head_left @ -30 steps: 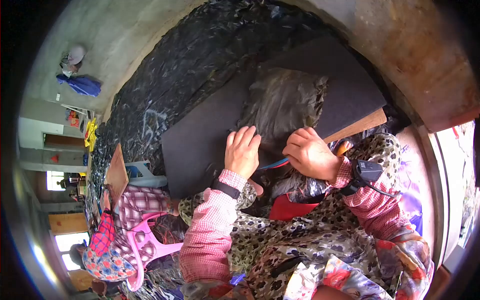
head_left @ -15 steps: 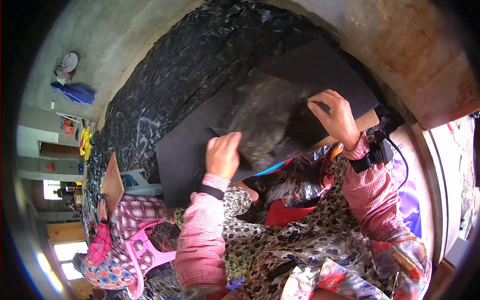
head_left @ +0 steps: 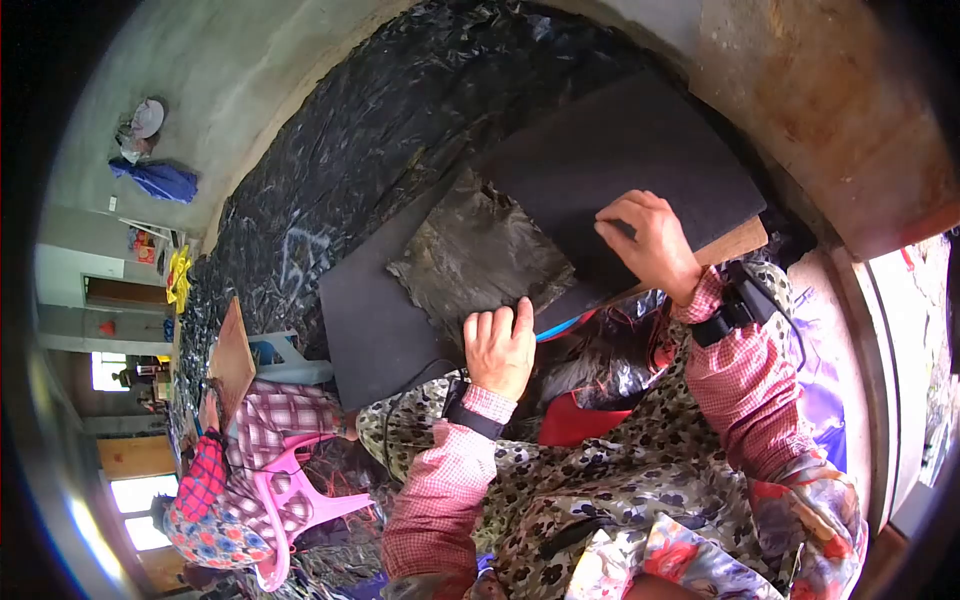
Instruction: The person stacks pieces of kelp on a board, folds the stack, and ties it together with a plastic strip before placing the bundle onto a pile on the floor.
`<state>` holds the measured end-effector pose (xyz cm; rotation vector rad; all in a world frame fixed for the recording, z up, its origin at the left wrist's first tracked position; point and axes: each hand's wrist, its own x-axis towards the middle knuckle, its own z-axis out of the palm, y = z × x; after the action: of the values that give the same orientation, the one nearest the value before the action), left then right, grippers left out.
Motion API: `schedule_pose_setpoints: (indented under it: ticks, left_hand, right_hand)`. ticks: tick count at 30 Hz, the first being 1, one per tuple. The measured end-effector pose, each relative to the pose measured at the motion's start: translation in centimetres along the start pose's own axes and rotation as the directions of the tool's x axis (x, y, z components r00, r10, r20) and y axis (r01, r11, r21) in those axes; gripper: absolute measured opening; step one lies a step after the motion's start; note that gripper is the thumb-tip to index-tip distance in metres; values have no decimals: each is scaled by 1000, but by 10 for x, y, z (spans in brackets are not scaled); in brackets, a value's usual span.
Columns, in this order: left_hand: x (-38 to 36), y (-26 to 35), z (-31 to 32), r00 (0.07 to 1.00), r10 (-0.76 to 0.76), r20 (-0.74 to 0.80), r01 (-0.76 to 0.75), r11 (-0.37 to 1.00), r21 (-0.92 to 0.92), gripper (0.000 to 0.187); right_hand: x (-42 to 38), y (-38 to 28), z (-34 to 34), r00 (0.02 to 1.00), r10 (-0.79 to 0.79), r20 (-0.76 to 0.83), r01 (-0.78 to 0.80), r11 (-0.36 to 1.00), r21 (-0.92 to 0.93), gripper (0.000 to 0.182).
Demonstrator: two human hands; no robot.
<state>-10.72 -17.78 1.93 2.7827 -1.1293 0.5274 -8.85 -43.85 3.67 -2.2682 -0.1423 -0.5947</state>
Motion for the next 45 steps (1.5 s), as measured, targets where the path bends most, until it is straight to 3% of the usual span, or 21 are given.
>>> schedule_pose_setpoints:
  ticks: [1, 4, 7, 11, 14, 17, 20, 27, 28, 29, 31, 32, 39, 41, 43, 45]
  left_hand:
    - [-1, 1, -1, 1000, -1, -2, 1, 1000, -1, 34]
    - [-3, 4, -7, 1000, -22, 16, 22, 1000, -17, 34]
    - [-4, 9, -15, 998, -60, -14, 59, 994, -92, 34]
    - [-24, -3, -24, 983, -167, 74, 180, 957, -228, 30]
    - [-40, -12, -27, 983, -162, 83, 180, 933, -311, 25]
    - [-41, -15, -34, 958, -282, 53, 279, 870, -406, 20]
    - [-30, -23, -37, 941, -338, -15, 308, 875, -372, 22]
    - [55, -62, -9, 949, -309, 63, 315, 923, -219, 43]
    - [67, -69, 3, 921, -350, 173, 378, 910, -171, 54]
    - [77, -68, 9, 922, -349, 170, 376, 911, -171, 54]
    - [95, -64, 20, 767, -482, 425, 533, 846, -4, 60]
    - [100, -64, 27, 712, -476, 516, 545, 838, 22, 63]
    - [98, -70, 30, 699, -465, 544, 564, 825, -20, 63]
    - [88, -74, 24, 715, -483, 506, 596, 799, -78, 65]
    - [70, -77, 14, 742, -594, 311, 646, 757, -97, 65]
    - [52, -83, 8, 650, -647, 398, 741, 656, -143, 65]
  right_hand:
    - [-2, -2, 2, 1000, -1, 0, 1, 1000, -1, 12]
    - [-3, -19, 10, 980, -199, -12, 198, 980, -26, 19]
    - [-9, -41, 22, 889, -442, 119, 441, 897, 39, 22]
    - [-17, -28, 38, 859, -433, 272, 450, 893, 1, 18]
    - [-19, -24, 37, 871, -390, 300, 410, 912, -4, 15]
    - [-20, -24, 38, 871, -380, 313, 403, 915, -12, 15]
    - [-21, -25, 39, 880, -350, 321, 379, 925, -28, 14]
    - [-21, -28, 40, 890, -315, 329, 343, 939, -32, 13]
    - [-21, -28, 40, 891, -301, 339, 333, 942, -37, 12]
    - [-21, -29, 40, 892, -302, 337, 334, 942, -38, 12]
    - [-21, -28, 40, 894, -307, 327, 333, 943, -25, 12]
    - [-21, -30, 40, 896, -305, 323, 335, 941, -43, 12]
    - [-21, -35, 38, 892, -332, 307, 357, 934, -28, 13]
    - [-22, -33, 39, 891, -310, 331, 346, 937, -56, 13]
    - [-23, -33, 40, 894, -312, 322, 346, 937, -52, 14]
    - [-24, -31, 39, 891, -299, 341, 332, 942, -43, 14]
